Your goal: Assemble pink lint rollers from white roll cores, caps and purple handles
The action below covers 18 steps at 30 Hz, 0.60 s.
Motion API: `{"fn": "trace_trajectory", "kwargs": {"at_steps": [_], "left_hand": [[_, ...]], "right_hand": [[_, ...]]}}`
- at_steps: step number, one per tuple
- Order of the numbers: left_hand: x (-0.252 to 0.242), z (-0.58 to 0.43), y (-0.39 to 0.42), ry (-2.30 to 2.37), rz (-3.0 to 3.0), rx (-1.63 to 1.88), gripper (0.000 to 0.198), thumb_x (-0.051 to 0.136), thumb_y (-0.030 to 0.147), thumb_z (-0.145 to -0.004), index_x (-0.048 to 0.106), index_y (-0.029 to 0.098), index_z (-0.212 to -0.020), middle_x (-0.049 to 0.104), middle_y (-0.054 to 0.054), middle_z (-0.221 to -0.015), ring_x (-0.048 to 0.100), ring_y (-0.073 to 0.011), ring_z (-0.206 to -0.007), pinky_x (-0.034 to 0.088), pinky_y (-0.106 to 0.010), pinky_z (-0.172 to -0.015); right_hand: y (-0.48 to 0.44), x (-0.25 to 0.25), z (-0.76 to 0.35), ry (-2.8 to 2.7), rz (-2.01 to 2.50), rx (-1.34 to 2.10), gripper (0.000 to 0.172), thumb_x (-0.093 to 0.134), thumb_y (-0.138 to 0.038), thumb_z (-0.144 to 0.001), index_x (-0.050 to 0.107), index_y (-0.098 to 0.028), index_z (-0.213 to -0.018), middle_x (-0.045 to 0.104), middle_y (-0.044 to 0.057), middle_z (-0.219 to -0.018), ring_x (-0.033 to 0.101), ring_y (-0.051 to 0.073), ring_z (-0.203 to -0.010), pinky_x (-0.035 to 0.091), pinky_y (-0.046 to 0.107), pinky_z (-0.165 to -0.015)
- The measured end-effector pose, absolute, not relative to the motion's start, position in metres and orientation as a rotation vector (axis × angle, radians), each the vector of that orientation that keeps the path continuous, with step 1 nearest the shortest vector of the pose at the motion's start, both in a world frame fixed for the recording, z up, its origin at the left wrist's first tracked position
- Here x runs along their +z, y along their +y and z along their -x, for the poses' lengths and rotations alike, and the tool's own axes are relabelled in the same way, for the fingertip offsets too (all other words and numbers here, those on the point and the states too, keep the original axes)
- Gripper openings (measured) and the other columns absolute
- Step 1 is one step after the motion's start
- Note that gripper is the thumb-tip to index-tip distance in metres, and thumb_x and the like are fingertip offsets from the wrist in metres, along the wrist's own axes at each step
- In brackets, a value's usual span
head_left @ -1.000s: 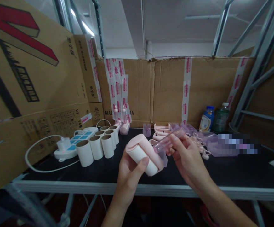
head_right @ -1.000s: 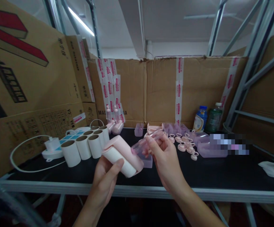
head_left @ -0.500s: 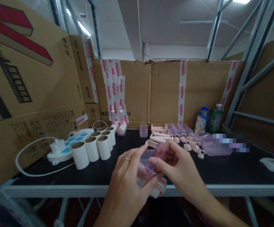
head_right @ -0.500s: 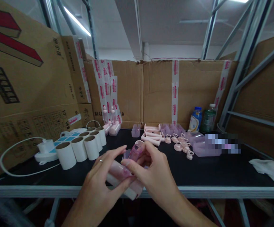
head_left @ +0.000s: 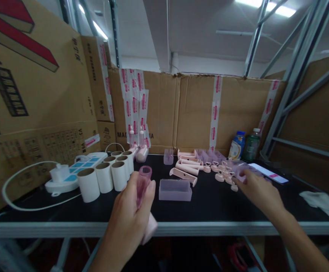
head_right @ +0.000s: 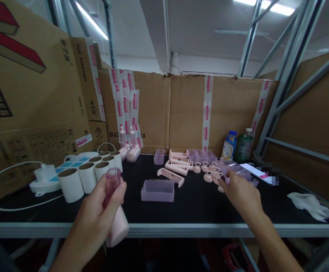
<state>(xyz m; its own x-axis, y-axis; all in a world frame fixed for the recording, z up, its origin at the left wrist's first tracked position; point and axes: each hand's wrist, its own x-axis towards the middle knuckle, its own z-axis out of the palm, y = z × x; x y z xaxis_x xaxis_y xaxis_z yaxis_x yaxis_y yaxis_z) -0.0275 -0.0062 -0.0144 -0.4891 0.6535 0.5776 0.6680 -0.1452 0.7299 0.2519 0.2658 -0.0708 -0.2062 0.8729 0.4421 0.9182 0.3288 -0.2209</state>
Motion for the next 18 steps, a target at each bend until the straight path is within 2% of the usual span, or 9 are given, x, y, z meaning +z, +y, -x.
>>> {"fn": "trace_trajectory", "kwargs": {"at_steps": [4,8,11,14,16,18], "left_hand": [[-0.015,0.026,-0.006,-2.043,1.647,-1.731,0.044,0.048,0.064,-0.1,0.048,0.023,-0.082,0.049,0.005,-0.064,0.049,-0.015,-0.06,0.034,-0.028,-0.062],[-0.014,0.022,-0.008,-2.122,1.632,-1.68,0.044,0.045,0.063,-0.101,0.049,0.024,-0.084,0.055,0.004,-0.067,0.054,-0.0169,-0.065,0.035,-0.031,-0.066],[-0.017,0.018,-0.008,-2.065,1.665,-1.614,0.034,0.045,0.056,-0.103,0.053,0.024,-0.092,0.062,0.002,-0.076,0.059,-0.0198,-0.075,0.036,-0.033,-0.073],[-0.021,0.01,-0.004,-2.025,1.743,-1.539,0.019,0.047,0.044,-0.104,0.055,0.027,-0.105,0.066,0.002,-0.092,0.062,-0.0205,-0.086,0.036,-0.034,-0.078],[-0.021,0.002,-0.003,-2.045,1.802,-1.463,0.015,0.045,0.039,-0.105,0.055,0.028,-0.106,0.067,0.003,-0.097,0.062,-0.0212,-0.089,0.036,-0.035,-0.08],[-0.02,-0.005,-0.003,-2.04,1.869,-1.38,0.015,0.044,0.04,-0.106,0.054,0.029,-0.107,0.068,0.004,-0.099,0.062,-0.0219,-0.09,0.037,-0.036,-0.081]], "right_hand": [[0.279,-0.093,-0.254,-2.183,1.558,-0.04,0.035,0.054,-0.049,-0.098,0.067,-0.018,-0.108,0.074,0.021,-0.086,0.072,0.043,-0.082,0.046,0.047,-0.068],[0.279,-0.096,-0.245,-2.167,1.452,0.06,0.028,0.052,-0.042,-0.097,0.066,-0.019,-0.088,0.071,0.021,-0.082,0.069,0.041,-0.076,0.042,0.044,-0.063],[0.262,-0.077,-0.233,-2.134,1.269,0.174,0.035,0.048,-0.047,-0.098,0.057,-0.021,-0.076,0.067,0.015,-0.073,0.065,0.033,-0.069,0.041,0.04,-0.062],[0.218,-0.046,-0.214,-2.126,0.947,0.448,0.046,0.042,-0.062,-0.101,0.056,-0.022,-0.082,0.065,0.005,-0.075,0.062,0.021,-0.068,0.045,0.03,-0.062],[0.181,-0.024,-0.199,-1.986,0.659,0.896,0.042,0.056,-0.061,-0.098,0.059,-0.021,-0.085,0.062,0.001,-0.071,0.055,0.015,-0.06,0.039,0.025,-0.054],[0.149,-0.007,-0.184,-1.91,0.496,1.085,0.039,0.061,-0.055,-0.099,0.061,-0.02,-0.083,0.061,-0.001,-0.068,0.051,0.011,-0.057,0.036,0.022,-0.052]]}}
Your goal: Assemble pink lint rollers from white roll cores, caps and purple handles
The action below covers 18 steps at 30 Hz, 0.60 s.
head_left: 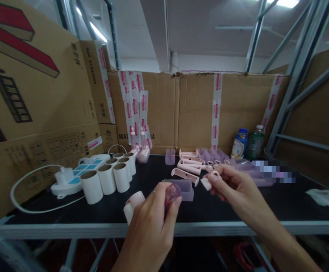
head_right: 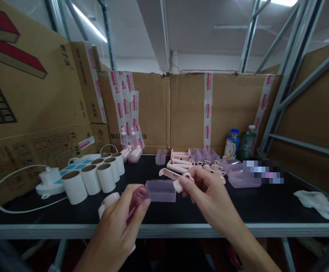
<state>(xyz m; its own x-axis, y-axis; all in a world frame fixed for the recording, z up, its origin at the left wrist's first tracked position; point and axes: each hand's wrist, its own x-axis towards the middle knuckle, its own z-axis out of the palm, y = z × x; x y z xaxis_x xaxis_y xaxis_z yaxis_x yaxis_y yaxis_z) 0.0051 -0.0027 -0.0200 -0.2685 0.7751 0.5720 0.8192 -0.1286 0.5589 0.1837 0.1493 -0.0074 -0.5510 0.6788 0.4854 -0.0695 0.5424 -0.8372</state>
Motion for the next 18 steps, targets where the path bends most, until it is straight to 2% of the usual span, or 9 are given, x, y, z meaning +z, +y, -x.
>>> {"fn": "trace_trajectory", "kwargs": {"at_steps": [5,8,12,18], "left_hand": [[-0.02,-0.013,-0.005,-1.868,1.937,-1.24,0.009,0.044,0.036,-0.108,0.049,0.031,-0.112,0.068,0.006,-0.105,0.066,-0.0198,-0.095,0.043,-0.033,-0.075],[-0.02,-0.013,-0.005,-1.832,1.878,-1.135,0.006,0.043,0.032,-0.108,0.048,0.029,-0.107,0.068,0.005,-0.098,0.067,-0.0207,-0.088,0.043,-0.034,-0.069],[-0.019,-0.014,-0.005,-1.782,1.812,-1.0,0.01,0.041,0.032,-0.108,0.046,0.027,-0.101,0.067,0.003,-0.092,0.068,-0.0216,-0.08,0.043,-0.035,-0.062],[-0.019,-0.015,-0.005,-1.747,1.743,-0.815,0.019,0.026,0.035,-0.11,0.039,0.028,-0.099,0.064,0.003,-0.087,0.069,-0.0217,-0.073,0.046,-0.037,-0.053]], "right_hand": [[0.115,0.007,-0.159,-1.843,0.251,1.258,0.033,0.065,-0.046,-0.1,0.06,-0.02,-0.081,0.061,-0.003,-0.069,0.051,0.008,-0.059,0.036,0.02,-0.053],[0.11,0.006,-0.154,-1.844,0.212,1.294,0.032,0.065,-0.044,-0.101,0.059,-0.02,-0.081,0.06,-0.004,-0.071,0.053,0.008,-0.063,0.038,0.02,-0.057],[0.106,0.003,-0.154,-1.9,0.254,1.182,0.032,0.063,-0.042,-0.102,0.057,-0.02,-0.078,0.058,-0.004,-0.069,0.052,0.009,-0.063,0.04,0.02,-0.059],[0.103,0.001,-0.155,-1.972,0.247,1.112,0.032,0.06,-0.039,-0.103,0.056,-0.02,-0.077,0.057,-0.005,-0.068,0.053,0.009,-0.062,0.041,0.019,-0.059]]}}
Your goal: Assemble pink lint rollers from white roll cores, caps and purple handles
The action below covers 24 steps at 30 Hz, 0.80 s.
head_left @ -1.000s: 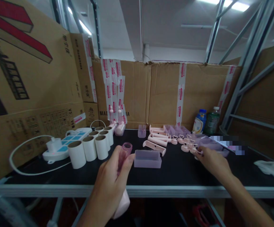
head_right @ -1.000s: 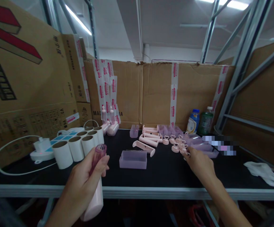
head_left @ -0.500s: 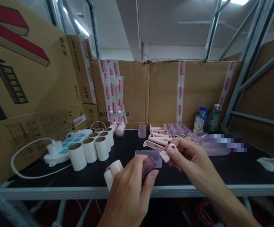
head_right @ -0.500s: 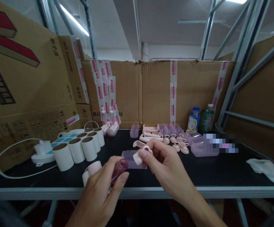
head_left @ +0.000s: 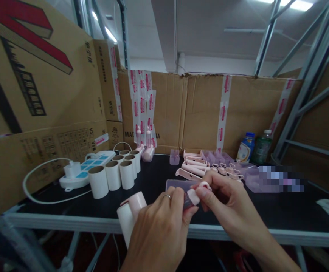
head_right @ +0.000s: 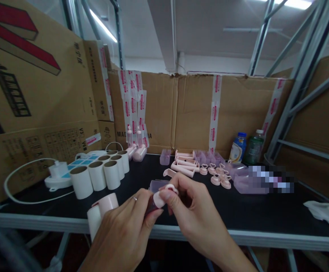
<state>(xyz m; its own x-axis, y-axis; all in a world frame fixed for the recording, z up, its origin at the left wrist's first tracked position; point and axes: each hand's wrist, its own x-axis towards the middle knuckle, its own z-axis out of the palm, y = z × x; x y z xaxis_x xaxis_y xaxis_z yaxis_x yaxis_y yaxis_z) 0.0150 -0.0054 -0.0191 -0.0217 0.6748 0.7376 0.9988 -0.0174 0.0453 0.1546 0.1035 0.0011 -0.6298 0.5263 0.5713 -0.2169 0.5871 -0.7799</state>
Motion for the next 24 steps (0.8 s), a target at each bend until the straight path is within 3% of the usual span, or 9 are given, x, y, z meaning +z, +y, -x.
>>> {"fn": "trace_trajectory", "kwargs": {"at_steps": [7,19,24], "left_hand": [[-0.016,-0.019,-0.01,-1.747,1.72,-0.758,0.023,0.019,0.034,-0.11,0.036,0.028,-0.097,0.064,0.003,-0.082,0.069,-0.0203,-0.066,0.045,-0.037,-0.048],[-0.018,-0.017,-0.01,-1.87,1.884,-0.828,0.011,0.033,0.031,-0.109,0.04,0.028,-0.101,0.067,0.004,-0.088,0.07,-0.0232,-0.075,0.044,-0.038,-0.056],[-0.023,-0.018,-0.002,-1.775,1.726,-0.697,0.019,0.024,0.034,-0.11,0.039,0.027,-0.1,0.065,0.002,-0.085,0.07,-0.0236,-0.071,0.046,-0.039,-0.052]], "right_hand": [[0.102,0.002,-0.157,-1.986,0.227,1.123,0.032,0.058,-0.039,-0.104,0.055,-0.021,-0.078,0.056,-0.004,-0.069,0.053,0.009,-0.063,0.041,0.02,-0.059],[0.1,-0.002,-0.16,-2.011,0.229,1.046,0.035,0.057,-0.04,-0.103,0.051,-0.021,-0.074,0.05,-0.004,-0.067,0.048,0.011,-0.061,0.037,0.024,-0.057],[0.095,-0.002,-0.154,-1.91,0.341,1.074,0.038,0.056,-0.043,-0.102,0.05,-0.021,-0.072,0.045,-0.004,-0.063,0.04,0.011,-0.057,0.033,0.024,-0.051]]}}
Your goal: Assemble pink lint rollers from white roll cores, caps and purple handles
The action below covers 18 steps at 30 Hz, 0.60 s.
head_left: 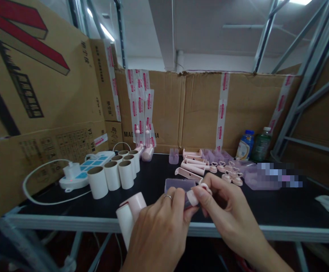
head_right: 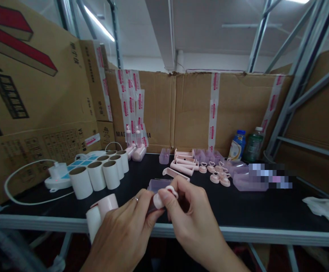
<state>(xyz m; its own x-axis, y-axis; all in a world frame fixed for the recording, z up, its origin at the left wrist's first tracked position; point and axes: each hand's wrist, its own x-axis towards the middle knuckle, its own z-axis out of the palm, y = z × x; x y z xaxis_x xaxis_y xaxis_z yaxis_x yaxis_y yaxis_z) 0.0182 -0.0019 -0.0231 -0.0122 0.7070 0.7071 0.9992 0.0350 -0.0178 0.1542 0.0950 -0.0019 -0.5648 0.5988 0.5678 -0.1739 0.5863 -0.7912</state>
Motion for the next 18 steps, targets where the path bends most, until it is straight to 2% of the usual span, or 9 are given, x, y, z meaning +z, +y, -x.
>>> {"fn": "trace_trajectory", "kwargs": {"at_steps": [4,13,18], "left_hand": [[-0.024,-0.021,0.002,-1.728,1.619,-0.615,0.017,0.027,0.032,-0.109,0.04,0.025,-0.1,0.063,0.001,-0.084,0.07,-0.023,-0.069,0.05,-0.038,-0.051],[-0.023,-0.02,0.002,-1.716,1.601,-0.588,0.017,0.029,0.031,-0.109,0.04,0.025,-0.098,0.062,0.002,-0.083,0.07,-0.0207,-0.069,0.049,-0.037,-0.05],[-0.024,-0.016,0.006,-1.699,1.595,-0.66,0.018,0.03,0.032,-0.109,0.04,0.025,-0.095,0.062,0.0,-0.083,0.069,-0.023,-0.072,0.051,-0.036,-0.053]], "right_hand": [[0.087,0.004,-0.149,-1.823,0.391,1.105,0.042,0.06,-0.049,-0.099,0.052,-0.02,-0.069,0.045,-0.004,-0.06,0.038,0.01,-0.053,0.03,0.024,-0.048],[0.085,0.003,-0.146,-1.722,0.397,1.26,0.042,0.064,-0.051,-0.096,0.051,-0.021,-0.07,0.041,-0.005,-0.056,0.031,0.009,-0.049,0.023,0.025,-0.042],[0.09,-0.006,-0.142,-1.696,0.353,1.338,0.041,0.066,-0.05,-0.097,0.053,-0.02,-0.073,0.047,-0.004,-0.064,0.038,0.01,-0.058,0.027,0.024,-0.049]]}}
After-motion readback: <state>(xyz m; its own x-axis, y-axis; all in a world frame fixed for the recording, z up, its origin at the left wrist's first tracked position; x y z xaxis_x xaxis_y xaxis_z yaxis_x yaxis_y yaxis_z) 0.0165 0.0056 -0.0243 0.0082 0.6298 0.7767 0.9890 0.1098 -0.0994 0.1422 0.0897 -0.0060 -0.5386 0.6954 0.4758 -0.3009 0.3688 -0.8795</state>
